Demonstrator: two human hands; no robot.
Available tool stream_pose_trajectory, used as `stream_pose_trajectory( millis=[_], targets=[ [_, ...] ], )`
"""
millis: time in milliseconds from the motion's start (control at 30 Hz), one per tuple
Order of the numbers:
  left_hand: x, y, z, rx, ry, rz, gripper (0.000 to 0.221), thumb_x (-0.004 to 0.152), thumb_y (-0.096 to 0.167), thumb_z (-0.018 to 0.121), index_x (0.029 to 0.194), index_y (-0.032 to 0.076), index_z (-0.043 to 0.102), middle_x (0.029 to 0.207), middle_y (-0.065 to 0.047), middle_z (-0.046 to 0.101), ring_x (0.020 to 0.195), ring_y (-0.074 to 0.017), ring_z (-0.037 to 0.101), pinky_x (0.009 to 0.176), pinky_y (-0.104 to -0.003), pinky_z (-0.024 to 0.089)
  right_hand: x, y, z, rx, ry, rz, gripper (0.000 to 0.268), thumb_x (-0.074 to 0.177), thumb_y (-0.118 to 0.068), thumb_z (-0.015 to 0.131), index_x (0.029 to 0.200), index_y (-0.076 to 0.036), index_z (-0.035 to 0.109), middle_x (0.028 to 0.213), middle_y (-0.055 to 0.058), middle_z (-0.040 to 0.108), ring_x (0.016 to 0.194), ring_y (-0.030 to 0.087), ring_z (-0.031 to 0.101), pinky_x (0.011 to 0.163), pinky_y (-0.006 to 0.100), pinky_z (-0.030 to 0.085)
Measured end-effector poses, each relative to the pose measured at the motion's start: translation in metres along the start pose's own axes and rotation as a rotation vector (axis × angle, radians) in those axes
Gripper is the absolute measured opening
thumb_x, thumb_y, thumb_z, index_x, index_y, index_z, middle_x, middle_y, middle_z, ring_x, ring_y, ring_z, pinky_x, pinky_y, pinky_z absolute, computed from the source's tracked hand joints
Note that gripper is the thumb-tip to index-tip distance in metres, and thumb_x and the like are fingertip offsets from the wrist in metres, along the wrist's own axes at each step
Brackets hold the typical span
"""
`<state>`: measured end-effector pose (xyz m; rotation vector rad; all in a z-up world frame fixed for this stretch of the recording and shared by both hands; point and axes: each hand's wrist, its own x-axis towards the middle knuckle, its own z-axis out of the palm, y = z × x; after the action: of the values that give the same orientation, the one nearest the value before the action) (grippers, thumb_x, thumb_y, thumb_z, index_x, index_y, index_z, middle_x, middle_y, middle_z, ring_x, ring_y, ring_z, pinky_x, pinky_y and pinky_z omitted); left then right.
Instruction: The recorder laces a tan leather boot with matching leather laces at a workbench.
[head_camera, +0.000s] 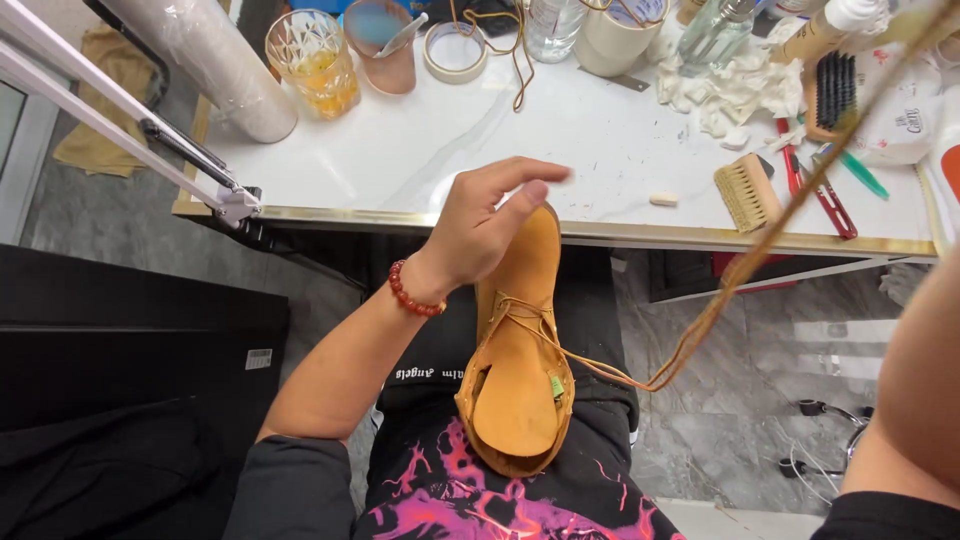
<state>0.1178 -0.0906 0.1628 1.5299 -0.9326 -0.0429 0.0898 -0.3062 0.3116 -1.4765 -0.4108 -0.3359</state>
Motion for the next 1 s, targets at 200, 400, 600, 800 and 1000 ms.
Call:
stream_pose_trajectory(
  millis=[200, 400, 600, 800, 1000],
  targets=[
    [0.041, 0.087, -0.009, -0.608, -0.162, 0.067, 0.045, 0.118, 0.031, 0.055, 0.153, 0.004, 0.046, 0.134, -0.008, 0.068, 0.123, -0.0161, 0.07, 0.107, -0.03, 0.059, 0.0, -0.012, 0.029, -0.01, -0.022, -0.012, 0.012, 0.112, -0.008, 0.072, 0.109, 0.004, 0.067, 0.099, 0.008, 0.071, 0.088, 0.014, 0.067, 0.084, 0.026, 0.055],
    [0.043, 0.09, -0.012, -0.697, -0.024, 0.005, 0.031, 0.115, 0.014, 0.065, 0.139, -0.005, 0.059, 0.109, -0.014, 0.075, 0.095, -0.0198, 0.077, 0.085, -0.031, 0.065, -0.012, -0.022, 0.04, -0.014, -0.034, -0.025, 0.012, 0.112, -0.007, 0.072, 0.11, 0.004, 0.067, 0.099, 0.007, 0.071, 0.088, 0.013, 0.067, 0.083, 0.025, 0.054],
    [0.029, 0.086, -0.017, -0.647, 0.036, -0.087, 0.02, 0.11, 0.008, 0.066, 0.123, -0.006, 0.069, 0.097, -0.011, 0.076, 0.084, -0.016, 0.077, 0.081, -0.032, 0.067, -0.031, -0.028, 0.04, -0.057, -0.025, -0.002, 0.012, 0.111, -0.007, 0.073, 0.111, 0.003, 0.066, 0.101, 0.007, 0.071, 0.089, 0.012, 0.068, 0.084, 0.025, 0.056],
    [0.008, 0.069, -0.017, -0.595, 0.014, -0.151, 0.016, 0.105, 0.008, 0.07, 0.113, -0.006, 0.071, 0.096, -0.009, 0.074, 0.085, -0.0141, 0.074, 0.08, -0.029, 0.064, -0.061, -0.005, 0.03, -0.175, -0.062, 0.012, 0.013, 0.107, -0.005, 0.071, 0.113, 0.004, 0.063, 0.105, 0.008, 0.07, 0.096, 0.011, 0.069, 0.09, 0.025, 0.057],
    [-0.002, 0.056, -0.017, -0.583, 0.004, -0.207, 0.016, 0.104, 0.008, 0.069, 0.112, -0.006, 0.07, 0.095, -0.009, 0.074, 0.086, -0.0136, 0.073, 0.08, -0.027, 0.062, -0.066, 0.017, 0.025, -0.131, -0.092, 0.086, 0.01, 0.106, -0.001, 0.07, 0.11, 0.005, 0.065, 0.109, 0.012, 0.07, 0.1, 0.015, 0.069, 0.096, 0.029, 0.057]
  ],
)
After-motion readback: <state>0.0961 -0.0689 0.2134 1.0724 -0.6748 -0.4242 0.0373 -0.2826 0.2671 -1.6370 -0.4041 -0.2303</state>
